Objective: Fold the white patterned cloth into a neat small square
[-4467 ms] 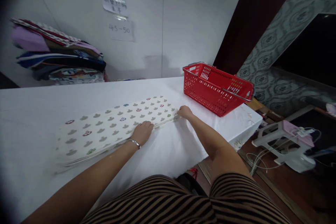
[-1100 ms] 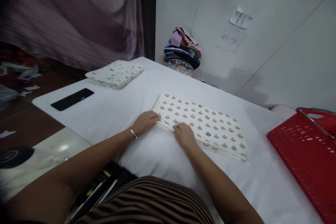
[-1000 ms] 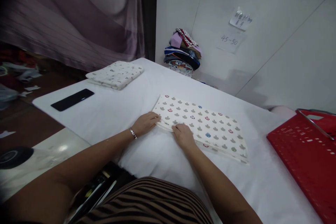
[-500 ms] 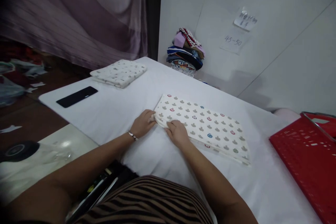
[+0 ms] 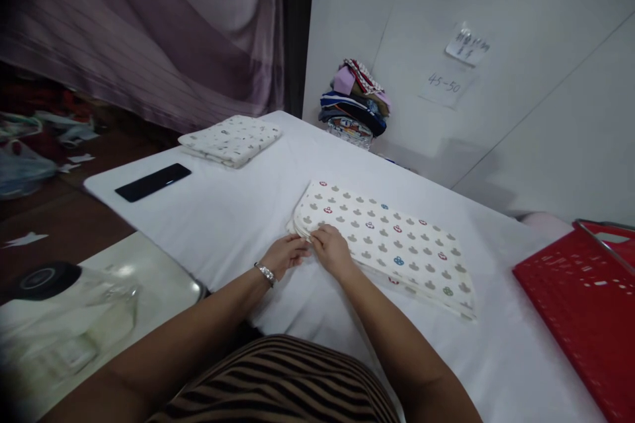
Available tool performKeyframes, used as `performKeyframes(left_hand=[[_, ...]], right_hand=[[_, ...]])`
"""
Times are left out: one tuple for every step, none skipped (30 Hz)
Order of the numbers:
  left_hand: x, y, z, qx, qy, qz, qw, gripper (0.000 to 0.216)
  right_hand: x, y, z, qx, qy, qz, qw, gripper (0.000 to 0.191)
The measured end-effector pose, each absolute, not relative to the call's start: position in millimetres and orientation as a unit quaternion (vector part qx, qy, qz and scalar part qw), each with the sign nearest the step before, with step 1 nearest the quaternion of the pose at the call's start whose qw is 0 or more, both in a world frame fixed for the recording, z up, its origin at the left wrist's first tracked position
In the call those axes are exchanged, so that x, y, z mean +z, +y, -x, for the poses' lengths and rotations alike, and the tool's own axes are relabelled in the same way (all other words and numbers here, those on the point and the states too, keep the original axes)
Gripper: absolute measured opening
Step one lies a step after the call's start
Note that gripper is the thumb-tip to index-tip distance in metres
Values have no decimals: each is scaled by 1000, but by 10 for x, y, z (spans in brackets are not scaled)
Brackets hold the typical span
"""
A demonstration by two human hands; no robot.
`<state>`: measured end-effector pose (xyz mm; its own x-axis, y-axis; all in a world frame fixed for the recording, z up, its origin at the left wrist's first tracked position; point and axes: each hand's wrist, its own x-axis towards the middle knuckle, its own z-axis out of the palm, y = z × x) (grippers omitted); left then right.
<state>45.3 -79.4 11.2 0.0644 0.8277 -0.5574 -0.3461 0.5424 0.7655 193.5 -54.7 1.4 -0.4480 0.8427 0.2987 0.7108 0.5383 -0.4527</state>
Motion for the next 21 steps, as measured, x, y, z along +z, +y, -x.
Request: performKeyframes(left_hand=[[121,-786,-462,420,541,-224,693,28],[127,-779,-470,416,544,-225,693,27],[132,-771,-479,412,549,-225,692,26],[135,-763,-486,408,552,-226,691,24],[136,-755,-493,404,556,-226,690,23],[135,-746,-498,401,559,-227,690,21],[133,-736,-501,397,561,-229,690,19],[130,-726,-503,394,563,-229,690,18],[126,-717,-502,391,563,-229,691,18],[122,-709,-501,387,564,-229,692,18],[117,-703,-498,385,565,-228,693,19],[112,-700,-494,384,565,-227,694,20],[106,-700,-491,384,564,-228,695,21],[99,-702,-487,385,562,-230,694,22],[91,-706,-485,388,560,-233,694,22],[82,-711,-484,392,558,-236,692,23],[72,-716,-483,396,556,-239,690,24],[62,-720,-483,400,555,-241,689,25],[52,-723,-484,403,556,-242,686,26],[44,-725,-485,406,556,-244,683,27],[37,-725,-485,409,558,-246,679,29]], right_hand=[[12,-539,-1934,142,-838,465,250,20],[11,-531,-1932,152,-835,466,252,21],[10,-523,-1929,162,-832,465,254,21],[11,-517,-1925,171,-830,464,259,21],[14,-512,-1921,179,-826,464,266,21],[19,-509,-1916,185,-822,465,272,20],[26,-509,-1912,188,-818,467,277,21],[35,-512,-1909,189,-815,470,281,21],[45,-517,-1907,188,-813,473,283,20],[57,-523,-1907,186,-813,474,282,20],[68,-532,-1907,183,-816,472,279,20],[78,-541,-1908,179,-821,468,275,20],[87,-552,-1909,173,-826,465,269,20],[95,-562,-1910,164,-832,461,262,19],[101,-572,-1911,153,-839,458,253,19],[105,-580,-1910,140,-846,453,242,17],[107,-585,-1909,127,-854,449,230,16],[107,-586,-1908,115,-860,446,220,15],[106,-584,-1907,108,-863,445,213,14],[104,-579,-1906,106,-863,447,210,15],[101,-571,-1907,109,-861,451,211,16]])
